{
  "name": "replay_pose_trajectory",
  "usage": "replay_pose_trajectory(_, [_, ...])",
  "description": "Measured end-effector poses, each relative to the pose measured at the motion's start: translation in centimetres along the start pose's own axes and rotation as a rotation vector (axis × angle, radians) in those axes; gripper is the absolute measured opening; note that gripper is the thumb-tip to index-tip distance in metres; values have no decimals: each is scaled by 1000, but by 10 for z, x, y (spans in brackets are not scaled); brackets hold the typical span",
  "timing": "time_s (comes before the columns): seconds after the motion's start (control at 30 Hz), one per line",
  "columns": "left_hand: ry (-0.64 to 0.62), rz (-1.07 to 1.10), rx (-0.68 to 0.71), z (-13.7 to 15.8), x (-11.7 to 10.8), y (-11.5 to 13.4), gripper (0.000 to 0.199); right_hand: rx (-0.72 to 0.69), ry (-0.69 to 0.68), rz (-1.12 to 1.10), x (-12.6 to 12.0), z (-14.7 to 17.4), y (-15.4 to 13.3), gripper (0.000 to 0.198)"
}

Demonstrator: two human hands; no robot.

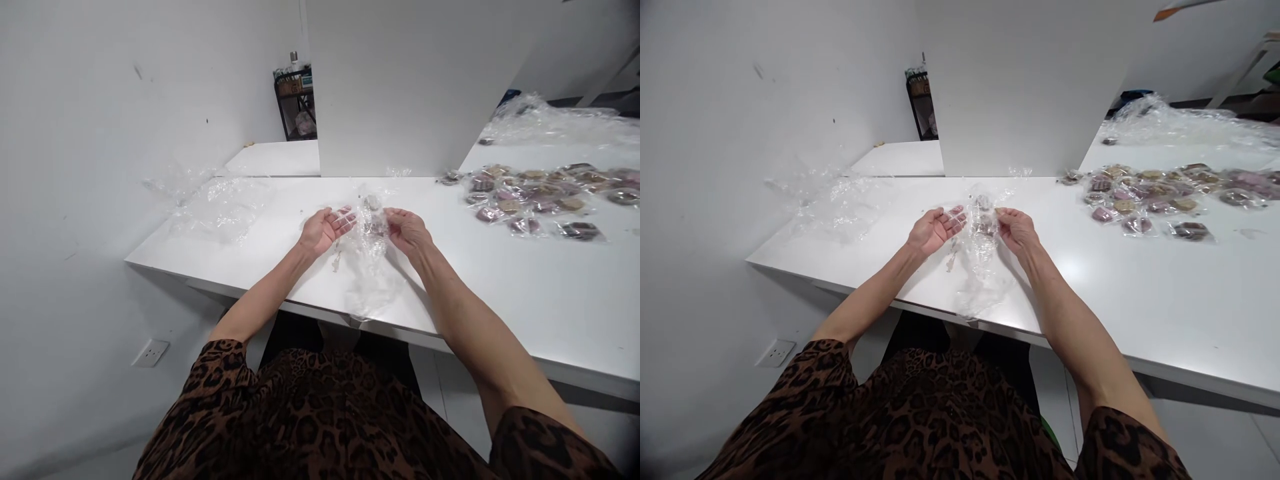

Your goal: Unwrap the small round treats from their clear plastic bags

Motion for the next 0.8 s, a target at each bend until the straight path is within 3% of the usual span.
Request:
replay_pose_trajectory(0.07, [-28,-33,72,3,8,14,18,53,5,41,6,7,8,34])
replay_pose_trajectory(0.17, [-20,-179,162,5,16,27,3,16,33,88,16,20,6,44])
replay_pose_trajectory(0.23, [-12,-278,198,5,21,30,7,-1,-25,70,28,29,1,52])
replay_pose_trajectory(0.33, [-26,-343,195,6,28,29,15,79,-200,25,51,40,1,63])
replay_pose_trajectory(0.43, [-8,-286,193,7,29,38,22,152,-197,-20,51,41,4,67])
replay_pose_trajectory(0.57, [73,-177,234,2,13,70,14,177,-8,-29,24,27,10,52])
replay_pose_trajectory(0.67, [150,-75,224,-6,-12,85,21,154,95,-23,8,14,12,32])
replay_pose_trajectory(0.8, [273,95,105,-4,-47,59,45,71,64,-63,10,8,8,27])
Point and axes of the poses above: each hand's wrist, its own z-axis away from the middle knuckle, its own x-axis out of the palm, y = z × x, the point moved 9 cm from there along -z, towards the middle knuckle, and after that the axes turned 3 degrees about -y, right-handed, at the moved point
